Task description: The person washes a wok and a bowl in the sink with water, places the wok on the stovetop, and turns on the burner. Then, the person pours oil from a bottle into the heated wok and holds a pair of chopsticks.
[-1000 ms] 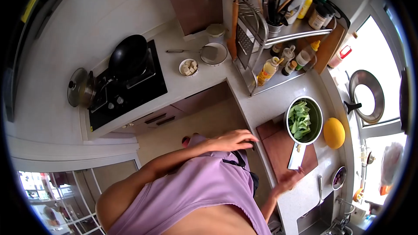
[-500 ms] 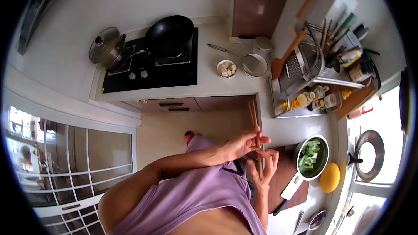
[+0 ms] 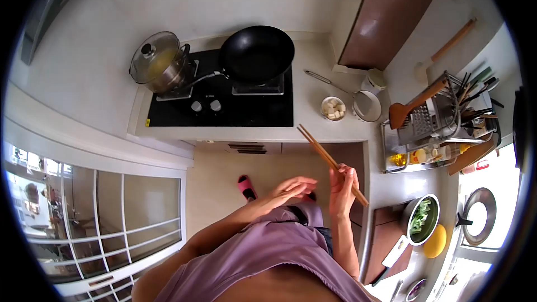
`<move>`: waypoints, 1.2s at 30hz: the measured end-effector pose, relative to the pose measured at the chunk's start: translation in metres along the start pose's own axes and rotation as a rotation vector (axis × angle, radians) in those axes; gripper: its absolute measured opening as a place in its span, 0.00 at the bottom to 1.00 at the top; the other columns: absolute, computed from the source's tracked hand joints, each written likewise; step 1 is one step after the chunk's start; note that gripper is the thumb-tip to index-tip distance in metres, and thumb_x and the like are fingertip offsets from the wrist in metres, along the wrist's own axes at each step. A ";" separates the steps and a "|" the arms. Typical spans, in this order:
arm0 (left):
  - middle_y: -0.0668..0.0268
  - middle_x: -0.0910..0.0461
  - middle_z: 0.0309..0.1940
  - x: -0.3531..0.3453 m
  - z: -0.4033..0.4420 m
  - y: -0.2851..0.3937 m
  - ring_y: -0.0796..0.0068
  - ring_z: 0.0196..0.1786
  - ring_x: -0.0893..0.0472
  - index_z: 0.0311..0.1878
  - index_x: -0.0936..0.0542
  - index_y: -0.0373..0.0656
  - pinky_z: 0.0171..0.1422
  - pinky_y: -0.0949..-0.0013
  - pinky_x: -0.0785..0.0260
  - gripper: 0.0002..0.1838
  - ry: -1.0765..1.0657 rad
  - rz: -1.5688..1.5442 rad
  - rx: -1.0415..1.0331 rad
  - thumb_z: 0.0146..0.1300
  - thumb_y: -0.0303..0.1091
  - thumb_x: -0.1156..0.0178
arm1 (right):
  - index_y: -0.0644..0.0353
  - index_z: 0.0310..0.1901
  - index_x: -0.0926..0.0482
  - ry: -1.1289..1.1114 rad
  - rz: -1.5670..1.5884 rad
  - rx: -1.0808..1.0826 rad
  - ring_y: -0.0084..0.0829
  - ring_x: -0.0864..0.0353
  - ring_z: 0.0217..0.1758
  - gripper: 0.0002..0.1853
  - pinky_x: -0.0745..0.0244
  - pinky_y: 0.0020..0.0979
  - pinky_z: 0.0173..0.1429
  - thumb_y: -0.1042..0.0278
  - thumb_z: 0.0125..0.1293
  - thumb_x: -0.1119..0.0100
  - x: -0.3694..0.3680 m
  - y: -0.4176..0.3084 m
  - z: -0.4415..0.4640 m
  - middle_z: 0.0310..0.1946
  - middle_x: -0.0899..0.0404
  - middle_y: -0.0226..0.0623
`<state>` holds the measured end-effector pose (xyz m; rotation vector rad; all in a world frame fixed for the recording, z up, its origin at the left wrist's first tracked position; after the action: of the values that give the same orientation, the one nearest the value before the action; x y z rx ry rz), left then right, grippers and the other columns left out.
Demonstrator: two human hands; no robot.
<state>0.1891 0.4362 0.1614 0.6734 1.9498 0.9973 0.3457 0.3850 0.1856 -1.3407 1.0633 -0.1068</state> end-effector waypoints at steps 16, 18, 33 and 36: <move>0.65 0.23 0.25 0.437 0.012 0.203 0.75 0.28 0.21 0.41 0.23 0.39 0.31 0.72 0.27 0.22 0.221 0.916 0.203 0.53 0.46 0.31 | 0.65 0.43 0.27 0.412 0.393 0.042 0.29 0.21 0.47 0.10 0.22 0.25 0.58 0.66 0.70 0.49 -0.035 0.090 -0.067 0.40 0.24 0.33; 0.70 0.27 0.19 0.431 0.018 0.206 0.82 0.20 0.26 0.34 0.23 0.40 0.22 0.77 0.33 0.17 0.234 0.862 0.191 0.56 0.44 0.32 | 0.65 0.43 0.27 0.408 0.377 0.082 0.30 0.21 0.47 0.10 0.22 0.24 0.57 0.66 0.70 0.50 -0.029 0.083 -0.073 0.41 0.24 0.33; 0.73 0.35 0.14 0.414 -0.004 0.224 0.84 0.12 0.37 0.22 0.30 0.42 0.16 0.76 0.47 0.18 0.456 0.893 0.323 0.55 0.41 0.33 | 0.64 0.43 0.27 0.388 0.463 0.134 0.30 0.22 0.48 0.09 0.23 0.28 0.60 0.67 0.71 0.52 0.005 0.065 -0.026 0.44 0.25 0.34; 0.72 0.34 0.14 0.406 -0.010 0.229 0.83 0.12 0.37 0.23 0.30 0.41 0.15 0.75 0.46 0.15 0.458 0.917 0.314 0.54 0.36 0.34 | 0.64 0.43 0.27 0.367 0.454 0.139 0.29 0.22 0.48 0.09 0.23 0.28 0.60 0.67 0.71 0.51 0.005 0.064 -0.021 0.44 0.25 0.34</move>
<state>-0.0085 0.8578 0.1829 1.7400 2.2351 1.4820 0.3034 0.3851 0.1334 -0.9459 1.6174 -0.0872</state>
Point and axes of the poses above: each hand's wrist, its own z-axis towards the middle knuckle, its own x-axis out of the back of the hand, y = z × x, the point moved 7 cm from there along z, towards the middle knuckle
